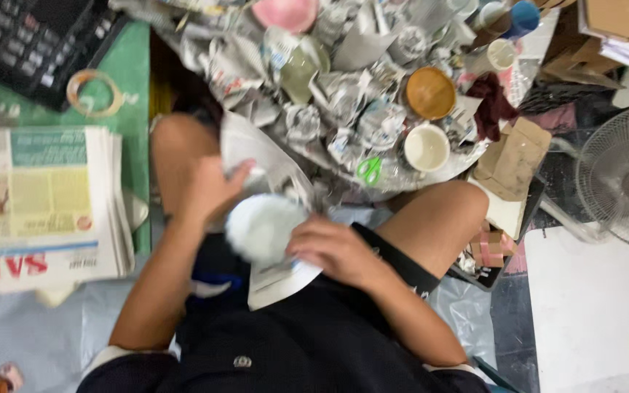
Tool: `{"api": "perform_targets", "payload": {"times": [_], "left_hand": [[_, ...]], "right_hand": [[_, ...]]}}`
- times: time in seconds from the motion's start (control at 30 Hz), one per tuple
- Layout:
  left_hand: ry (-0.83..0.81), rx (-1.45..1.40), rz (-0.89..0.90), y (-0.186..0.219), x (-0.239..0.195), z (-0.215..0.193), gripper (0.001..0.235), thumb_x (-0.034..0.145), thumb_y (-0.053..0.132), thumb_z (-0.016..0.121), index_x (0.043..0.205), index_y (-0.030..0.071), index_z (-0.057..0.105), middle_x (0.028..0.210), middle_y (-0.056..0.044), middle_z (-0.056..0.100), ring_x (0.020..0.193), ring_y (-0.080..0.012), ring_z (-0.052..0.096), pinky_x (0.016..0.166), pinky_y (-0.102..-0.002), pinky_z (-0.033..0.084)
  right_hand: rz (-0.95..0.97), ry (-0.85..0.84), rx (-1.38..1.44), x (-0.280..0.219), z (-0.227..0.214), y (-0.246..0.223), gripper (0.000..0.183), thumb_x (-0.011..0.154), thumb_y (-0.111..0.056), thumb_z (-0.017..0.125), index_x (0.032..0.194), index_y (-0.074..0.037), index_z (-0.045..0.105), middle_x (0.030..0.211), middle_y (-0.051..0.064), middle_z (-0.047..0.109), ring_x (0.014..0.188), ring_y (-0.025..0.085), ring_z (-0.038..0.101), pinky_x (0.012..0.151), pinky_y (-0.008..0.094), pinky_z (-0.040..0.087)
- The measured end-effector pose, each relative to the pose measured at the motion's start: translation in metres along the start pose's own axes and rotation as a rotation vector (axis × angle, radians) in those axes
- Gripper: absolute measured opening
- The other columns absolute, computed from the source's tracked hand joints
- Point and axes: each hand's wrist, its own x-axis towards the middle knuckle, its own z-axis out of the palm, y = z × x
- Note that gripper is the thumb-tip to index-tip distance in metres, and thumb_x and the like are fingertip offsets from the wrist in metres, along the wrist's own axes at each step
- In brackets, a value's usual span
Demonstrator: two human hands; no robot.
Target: The person cuts newspaper pages with scissors and wraps various ceramic dishes, including bowls and cups, in the cut newspaper. The wrapped items are placed into a pile on the table.
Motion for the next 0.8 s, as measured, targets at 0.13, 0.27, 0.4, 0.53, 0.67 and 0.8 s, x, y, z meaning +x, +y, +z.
{"api": "perform_targets", "payload": {"times": [0.13,0.27,0.4,0.53,0.67,0.8], "left_hand": [[0.045,-0.307,0.008,-0.029,-0.044,-0.048,0.037,0.093,0.034,0.074,0.102,-0.002,0.077,0.086,-0.023,0.075,0.078,-0.0376,0.074,0.07,-0.044,0.057],[0.029,-0.472,-0.093,-0.055,-0.078,-0.054,0.033,0.092,0.026,0.074,0.108,-0.003,0.074,0.092,-0.015,0.078,0.08,-0.0244,0.076,0.072,-0.037,0.058],[0.162,-0.495,-0.149,-0.081,-0.101,-0.042,0.032,0.093,0.023,0.074,0.112,-0.002,0.074,0.097,-0.015,0.078,0.087,-0.0223,0.076,0.076,-0.035,0.057],[0.262,-0.463,-0.179,-0.105,-0.118,-0.032,0.028,0.097,0.023,0.075,0.112,-0.001,0.075,0.098,-0.015,0.078,0.086,-0.0197,0.075,0.075,-0.032,0.056],[0.286,-0.398,-0.23,-0.118,-0.121,-0.027,0.023,0.098,0.019,0.077,0.109,-0.001,0.078,0.088,-0.012,0.076,0.075,-0.0132,0.066,0.066,-0.03,0.05],[0.279,-0.426,-0.232,-0.127,-0.124,-0.024,0.021,0.101,0.015,0.078,0.115,-0.001,0.077,0.087,-0.008,0.073,0.074,-0.0063,0.059,0.065,-0.024,0.047]], "right_hand": [[0.097,0.042,-0.265,0.0,-0.003,-0.003,0.023,0.082,-0.002,0.076,0.104,-0.008,0.072,0.105,0.007,0.069,0.1,0.028,0.069,0.086,0.036,0.057],[0.15,0.075,-0.375,0.024,0.021,0.015,0.02,0.086,-0.006,0.076,0.105,-0.007,0.072,0.104,0.006,0.069,0.096,0.028,0.069,0.081,0.036,0.056],[0.086,0.042,-0.336,0.035,0.062,0.027,0.017,0.084,-0.007,0.077,0.1,-0.012,0.073,0.105,0.002,0.069,0.093,0.023,0.071,0.076,0.033,0.058],[-0.017,0.024,-0.283,0.033,0.099,0.042,0.024,0.079,-0.001,0.074,0.1,-0.012,0.074,0.107,0.002,0.069,0.097,0.022,0.072,0.077,0.033,0.059],[-0.066,0.071,-0.28,0.033,0.11,0.059,0.027,0.077,-0.003,0.075,0.102,-0.012,0.074,0.107,0.003,0.068,0.097,0.022,0.071,0.077,0.033,0.059],[-0.116,0.14,-0.26,0.032,0.116,0.069,0.028,0.084,-0.006,0.078,0.111,-0.015,0.075,0.11,0.001,0.068,0.097,0.02,0.07,0.079,0.032,0.059]]}}
